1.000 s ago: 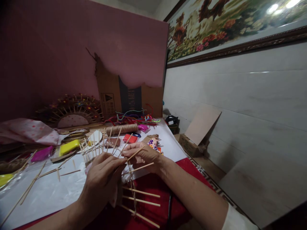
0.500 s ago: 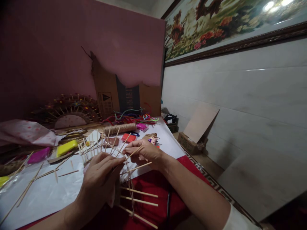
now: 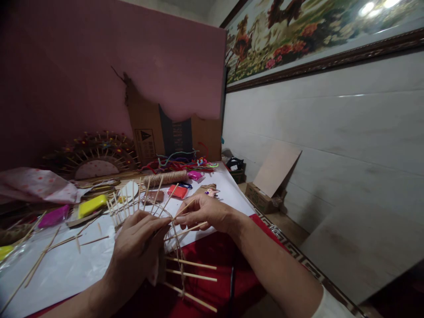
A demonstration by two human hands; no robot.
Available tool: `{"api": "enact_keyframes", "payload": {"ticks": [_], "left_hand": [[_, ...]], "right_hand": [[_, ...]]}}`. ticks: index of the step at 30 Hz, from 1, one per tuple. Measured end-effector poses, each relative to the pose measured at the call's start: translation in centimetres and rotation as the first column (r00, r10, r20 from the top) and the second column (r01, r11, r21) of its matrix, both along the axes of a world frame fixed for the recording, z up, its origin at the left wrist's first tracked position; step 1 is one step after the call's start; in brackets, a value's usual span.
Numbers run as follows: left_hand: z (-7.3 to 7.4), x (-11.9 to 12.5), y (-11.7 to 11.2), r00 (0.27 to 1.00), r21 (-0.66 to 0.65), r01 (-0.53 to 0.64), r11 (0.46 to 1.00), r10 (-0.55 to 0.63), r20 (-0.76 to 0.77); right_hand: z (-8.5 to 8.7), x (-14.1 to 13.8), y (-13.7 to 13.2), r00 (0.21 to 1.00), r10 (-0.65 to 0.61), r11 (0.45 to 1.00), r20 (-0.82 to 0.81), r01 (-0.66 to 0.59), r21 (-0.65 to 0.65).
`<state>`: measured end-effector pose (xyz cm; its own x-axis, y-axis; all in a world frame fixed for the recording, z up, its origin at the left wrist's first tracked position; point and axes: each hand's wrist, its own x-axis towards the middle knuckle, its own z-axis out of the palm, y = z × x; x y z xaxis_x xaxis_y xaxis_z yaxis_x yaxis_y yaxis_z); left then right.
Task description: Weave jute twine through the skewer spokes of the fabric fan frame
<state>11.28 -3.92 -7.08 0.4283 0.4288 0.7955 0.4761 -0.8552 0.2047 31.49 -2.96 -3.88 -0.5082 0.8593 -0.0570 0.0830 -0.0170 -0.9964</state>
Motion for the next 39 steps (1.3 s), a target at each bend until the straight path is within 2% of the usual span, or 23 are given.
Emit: {"api": "enact_keyframes", "payload": {"ticks": [5,10,16,20,25,39], "left_hand": [[-0.02,0.03,-0.03,1.000,0.003,0.000,1.000,0.000,0.002],[0.04,0.08,-0.13,1.000,0.009,-0.004,1.000,0.004,0.001],[0.08,-0.06,-0.20,0.999,-0.029,0.035,0.999,-0.035,0.013],[0.29,-0.22,-0.42,0.996,-0.090,0.083,0.992,-0.082,0.022],[0.28,-0.24,-0.58,0.997,-0.134,0.050,0.990,-0.041,0.067],[0.12,0.10,-0.62,0.997,-0.065,0.064,0.996,-0.062,0.039]], "right_hand": [[-0.45,-0.26,0.12,0.997,0.050,0.998,-0.057,-0.051,-0.024],[-0.26,-0.31,-0.06,0.998,0.055,0.998,0.014,-0.056,0.038],[-0.71,-0.53,0.08,0.986,0.123,0.987,-0.110,-0.133,-0.088],[-0.66,-0.56,0.12,0.991,0.095,0.989,-0.095,-0.105,-0.108],[-0.31,-0.66,-0.02,0.991,0.082,0.989,-0.104,-0.094,-0.113],[-0.65,-0.65,-0.02,0.993,0.053,0.991,-0.103,-0.065,-0.117]]}}
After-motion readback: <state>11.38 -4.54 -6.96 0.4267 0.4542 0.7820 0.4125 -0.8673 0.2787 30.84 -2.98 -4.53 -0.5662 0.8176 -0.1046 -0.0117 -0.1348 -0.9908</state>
